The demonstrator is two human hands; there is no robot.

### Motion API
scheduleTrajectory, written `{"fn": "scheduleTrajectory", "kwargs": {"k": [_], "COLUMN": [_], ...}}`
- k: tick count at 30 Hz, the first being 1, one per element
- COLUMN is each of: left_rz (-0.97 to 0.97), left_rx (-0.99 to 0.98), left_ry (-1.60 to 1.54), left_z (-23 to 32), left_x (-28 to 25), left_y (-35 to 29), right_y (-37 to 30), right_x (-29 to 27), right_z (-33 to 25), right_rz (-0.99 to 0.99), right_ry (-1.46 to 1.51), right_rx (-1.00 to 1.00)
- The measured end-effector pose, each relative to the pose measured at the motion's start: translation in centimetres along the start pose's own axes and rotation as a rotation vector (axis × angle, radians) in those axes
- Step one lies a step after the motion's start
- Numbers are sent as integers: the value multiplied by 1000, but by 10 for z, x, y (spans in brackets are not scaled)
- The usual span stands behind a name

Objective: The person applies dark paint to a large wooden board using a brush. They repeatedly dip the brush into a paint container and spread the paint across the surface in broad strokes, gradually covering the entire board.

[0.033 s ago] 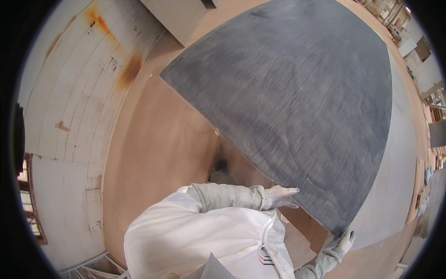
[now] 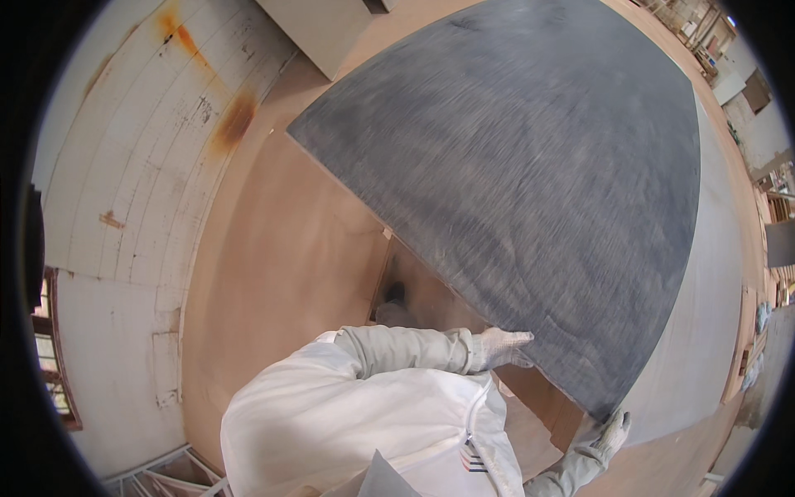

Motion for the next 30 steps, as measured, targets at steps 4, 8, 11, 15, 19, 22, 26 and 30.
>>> {"fn": "scheduleTrajectory", "kwargs": {"k": [4,8,11,15,19,22,26,30], "left_rz": [141,275,462,512,627,679,649,757], "left_rx": [76,80,77,545,760,925,1103,1151], "left_ry": [12,43,152,57,-41,-135,-331,-124], "left_z": [2,25,53,117,154,185,233,205], "left_x": [-15,-7,-42,-68,-144,-190,-158,-295], "left_y": [-3,-30,-73,-139,-200,-245,-305,-354], "right_y": [-15,-10,-48,-151,-232,-293,-378,-432], "right_x": [35,29,76,151,211,257,324,393], "right_z": [-23,-30,-42,-97,-148,-156,-185,-192], "right_rz": [-3,-144,-241,-191,-495,-589,-833,-1126], "right_ry": [190,134,304,513,169,229,347,406], "right_rx": [144,183,211,75,46,108,140,263]}}
Point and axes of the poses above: each hand's wrist, its own y-axis towards the middle knuckle, its own x-axis out of the palm, z = x × y, the point moved 9 cm from there along y, towards the middle knuckle, and after that the axes turned 1 degree about y, right-handed, at the moved point
